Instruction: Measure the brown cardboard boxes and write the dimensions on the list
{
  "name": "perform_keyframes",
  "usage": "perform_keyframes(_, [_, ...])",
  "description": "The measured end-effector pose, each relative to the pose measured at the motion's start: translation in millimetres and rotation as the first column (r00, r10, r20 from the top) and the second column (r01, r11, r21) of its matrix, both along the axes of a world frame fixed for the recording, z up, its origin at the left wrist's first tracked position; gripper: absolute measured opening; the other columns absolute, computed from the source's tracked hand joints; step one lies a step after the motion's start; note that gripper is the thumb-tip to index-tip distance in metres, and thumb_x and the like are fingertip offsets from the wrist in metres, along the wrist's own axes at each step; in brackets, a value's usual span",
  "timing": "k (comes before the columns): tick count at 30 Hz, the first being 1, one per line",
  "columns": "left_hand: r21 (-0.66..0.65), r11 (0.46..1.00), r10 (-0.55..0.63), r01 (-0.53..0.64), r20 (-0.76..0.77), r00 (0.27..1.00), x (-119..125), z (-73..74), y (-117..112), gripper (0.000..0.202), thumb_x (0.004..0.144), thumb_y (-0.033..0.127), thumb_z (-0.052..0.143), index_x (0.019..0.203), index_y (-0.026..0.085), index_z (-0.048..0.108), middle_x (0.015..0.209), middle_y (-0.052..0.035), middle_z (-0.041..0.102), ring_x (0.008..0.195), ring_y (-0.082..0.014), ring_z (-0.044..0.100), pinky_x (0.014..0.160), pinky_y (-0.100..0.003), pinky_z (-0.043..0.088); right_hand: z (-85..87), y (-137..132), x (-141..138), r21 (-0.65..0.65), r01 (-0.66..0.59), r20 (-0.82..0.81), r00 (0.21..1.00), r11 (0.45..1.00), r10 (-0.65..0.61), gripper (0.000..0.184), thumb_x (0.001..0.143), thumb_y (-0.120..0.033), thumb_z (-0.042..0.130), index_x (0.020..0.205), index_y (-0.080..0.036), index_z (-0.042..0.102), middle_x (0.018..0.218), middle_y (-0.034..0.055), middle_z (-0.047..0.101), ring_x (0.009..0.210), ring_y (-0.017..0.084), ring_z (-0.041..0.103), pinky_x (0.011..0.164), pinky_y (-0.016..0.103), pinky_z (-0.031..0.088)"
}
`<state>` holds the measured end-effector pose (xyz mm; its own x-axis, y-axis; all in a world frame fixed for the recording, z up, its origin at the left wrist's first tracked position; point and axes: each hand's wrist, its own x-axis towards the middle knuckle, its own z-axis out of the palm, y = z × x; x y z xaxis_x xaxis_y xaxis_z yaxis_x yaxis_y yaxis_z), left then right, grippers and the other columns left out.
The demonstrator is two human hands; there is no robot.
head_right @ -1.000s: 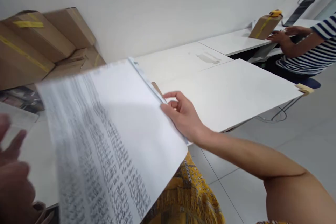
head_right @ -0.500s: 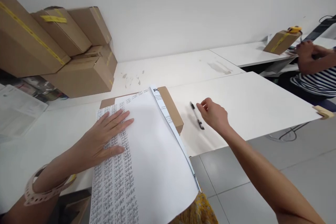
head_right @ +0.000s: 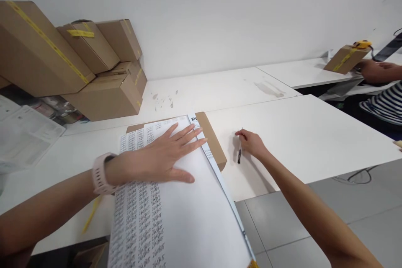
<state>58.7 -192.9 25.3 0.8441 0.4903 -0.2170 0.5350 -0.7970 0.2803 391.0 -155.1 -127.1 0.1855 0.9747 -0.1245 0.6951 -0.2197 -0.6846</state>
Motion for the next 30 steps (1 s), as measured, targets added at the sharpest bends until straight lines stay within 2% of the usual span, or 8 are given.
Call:
perform_keyframes(3, [-0.082,0.996,-0.016,0.015,-0.015,1.0,18,-9.1,18,0.097,0.091,0.081,0.031,0.163,0.022,0.005,0.169,-0.007,-0.01,0.156,-0.0282,-0.015,0.122,-0.061,-0.009,23.4,-9,21,0.111,0.152,-0.561,0.826,0.982,-0.064,0.027,0.08,-0.027,0.055,0.1,-0.016,0.07,0.073,0.0067,0.068,0.068,0.021,0.066,0.071,0.038,0.056])
perform_keyframes(5, [-0.079,0.997,-0.019,0.02,0.006,1.0,25,-14.9,25,0.098,0.09,0.082,0.029,0.163,0.022,0.003,0.169,-0.0067,-0.011,0.155,-0.0281,-0.016,0.121,-0.061,-0.012,48.3,-16,30,0.215,0.172,-0.711,0.702,0.961,0.033,0.028,0.076,-0.027,0.064,0.101,-0.017,0.072,0.076,0.0063,0.071,0.073,0.021,0.069,0.076,0.037,0.058])
perform_keyframes(9, [-0.054,0.999,-0.003,0.005,0.035,0.999,32,-20.3,28,0.099,0.089,0.083,0.027,0.164,0.021,0.004,0.169,-0.008,-0.01,0.156,-0.0284,-0.016,0.121,-0.061,-0.013,105.9,-25,14,0.449,0.176,-0.674,0.71,0.876,0.203,0.032,0.073,-0.026,0.08,0.103,-0.023,0.073,0.079,0.0027,0.074,0.077,0.018,0.072,0.084,0.035,0.058])
perform_keyframes(15, [-0.085,0.995,0.059,-0.053,0.072,0.996,36,-14.6,22,0.097,0.094,0.076,0.032,0.163,0.016,0.001,0.17,-0.0088,-0.008,0.156,-0.0252,-0.015,0.123,-0.055,-0.013,159.4,-16,-88,0.67,-0.008,-0.533,0.69,0.742,0.49,0.028,0.081,-0.043,0.079,0.089,-0.025,0.06,0.065,-0.002,0.068,0.06,0.015,0.067,0.06,0.03,0.055])
perform_keyframes(18, [-0.138,0.985,0.124,-0.105,0.13,0.984,32,-7.6,21,0.083,0.1,0.059,0.036,0.162,0.013,0.007,0.171,-0.0118,0.005,0.158,-0.0252,0.0,0.127,-0.049,0.001,162.7,-2,-142,0.565,-0.101,-0.641,0.57,0.819,0.514,0.041,0.088,-0.064,0.062,0.083,-0.024,0.051,0.057,-0.0041,0.058,0.05,0.013,0.056,0.054,0.028,0.049])
perform_keyframes(23, [-0.182,0.977,0.146,-0.108,0.206,0.968,-10,9.2,21,0.044,0.093,0.033,0.047,0.135,0.02,0.055,0.148,-0.0103,0.054,0.134,-0.0289,0.051,0.11,-0.042,0.041,142.0,25,-190,0.283,-0.226,-0.821,0.445,0.932,0.357,0.047,0.091,-0.065,0.051,0.097,-0.02,0.062,0.077,0.0041,0.065,0.072,0.016,0.061,0.071,0.031,0.052])
perform_keyframes(28, [-0.098,0.846,0.524,-0.524,0.333,0.784,-61,16.0,59,0.023,0.083,0.027,0.057,0.104,0.021,0.063,0.122,-0.0081,0.068,0.117,-0.0285,0.06,0.104,-0.046,0.044,121.2,38,-195,0.261,-0.099,-0.776,0.571,0.96,0.27,0.038,0.087,-0.055,0.063,0.081,-0.018,0.067,0.065,-0.0009,0.051,0.063,0.013,0.046,0.065,0.029,0.042])
perform_keyframes(30, [-0.247,0.776,0.631,-0.581,0.307,0.712,-65,12.9,83,0.033,0.079,0.03,0.063,0.11,0.02,0.061,0.128,-0.0108,0.065,0.12,-0.0285,0.058,0.102,-0.043,0.045,118.0,38,-194,0.272,-0.061,-0.743,0.621,0.96,0.25,0.035,0.086,-0.052,0.065,0.074,-0.019,0.063,0.06,-0.0038,0.044,0.058,0.011,0.038,0.06,0.028,0.035])
